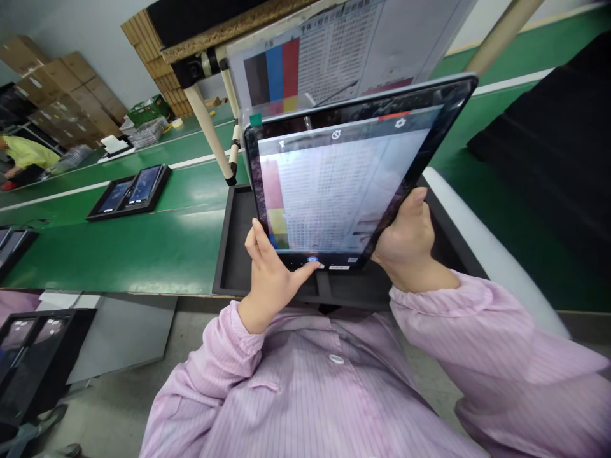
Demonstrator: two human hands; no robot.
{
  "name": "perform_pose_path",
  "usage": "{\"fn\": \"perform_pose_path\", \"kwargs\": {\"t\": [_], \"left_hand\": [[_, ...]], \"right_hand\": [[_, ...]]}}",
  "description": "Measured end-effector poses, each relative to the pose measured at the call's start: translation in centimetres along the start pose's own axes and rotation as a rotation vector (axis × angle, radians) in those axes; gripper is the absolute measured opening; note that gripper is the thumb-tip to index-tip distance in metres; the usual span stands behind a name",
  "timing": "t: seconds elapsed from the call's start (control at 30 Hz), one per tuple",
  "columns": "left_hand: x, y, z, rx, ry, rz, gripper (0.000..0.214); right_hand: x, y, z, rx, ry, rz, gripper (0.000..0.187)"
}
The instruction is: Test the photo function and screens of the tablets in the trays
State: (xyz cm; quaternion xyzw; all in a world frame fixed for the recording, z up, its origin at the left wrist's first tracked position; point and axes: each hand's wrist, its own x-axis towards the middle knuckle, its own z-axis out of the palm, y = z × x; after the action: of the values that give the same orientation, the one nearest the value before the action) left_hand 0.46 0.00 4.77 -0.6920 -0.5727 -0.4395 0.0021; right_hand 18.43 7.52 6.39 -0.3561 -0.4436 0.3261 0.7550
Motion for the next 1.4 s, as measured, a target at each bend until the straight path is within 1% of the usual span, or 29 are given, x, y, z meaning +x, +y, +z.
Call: {"fn": "perform_pose_path", "kwargs": {"t": [0.1, 0.23, 0.4, 0.53, 0.7, 0.8, 1.03, 1.17, 1.3, 1.4], "left_hand": [[0.0, -0.1, 0.0, 0.001, 0.008, 0.006, 0.137], [-0.1, -0.2, 0.1, 0.018, 0.035, 0.047, 0.138], [-0.1, -0.2, 0.3, 0.005, 0.052, 0.032, 0.137], [-0.2, -0.3, 0.4, -0.014, 0.066, 0.035, 0.137], [-0.1, -0.3, 0.3, 0.003, 0.057, 0.063, 0.138], [0.0, -0.3, 0.2, 0.013, 0.061, 0.069, 0.138], [-0.1, -0.3, 0.3, -0.006, 0.050, 0.041, 0.137], [-0.1, -0.3, 0.3, -0.017, 0.077, 0.066, 0.136], [-0.1, -0.2, 0.4, 0.004, 0.087, 0.082, 0.136], [-0.2, -0.4, 0.4, -0.044, 0.085, 0.037, 0.133]], "right_hand": [[0.0, 0.1, -0.1, 0.024, 0.005, -0.013, 0.064], [0.1, 0.6, -0.2, 0.063, -0.031, -0.039, 0.065], [0.3, 1.2, -0.3, 0.038, 0.051, -0.055, 0.064], [0.3, 1.1, -0.3, 0.045, 0.069, -0.055, 0.060], [0.1, 0.0, 0.3, 0.033, 0.019, -0.048, 0.065], [0.1, -0.5, 0.6, 0.016, 0.013, -0.063, 0.065], [0.1, -0.2, 0.4, 0.040, 0.015, -0.044, 0.065], [0.1, -0.2, 0.3, 0.037, 0.008, -0.042, 0.065], [0.2, -0.4, 0.4, 0.023, -0.054, -0.003, 0.070], [0.3, -0.8, 0.5, -0.014, -0.087, 0.002, 0.073]]}}
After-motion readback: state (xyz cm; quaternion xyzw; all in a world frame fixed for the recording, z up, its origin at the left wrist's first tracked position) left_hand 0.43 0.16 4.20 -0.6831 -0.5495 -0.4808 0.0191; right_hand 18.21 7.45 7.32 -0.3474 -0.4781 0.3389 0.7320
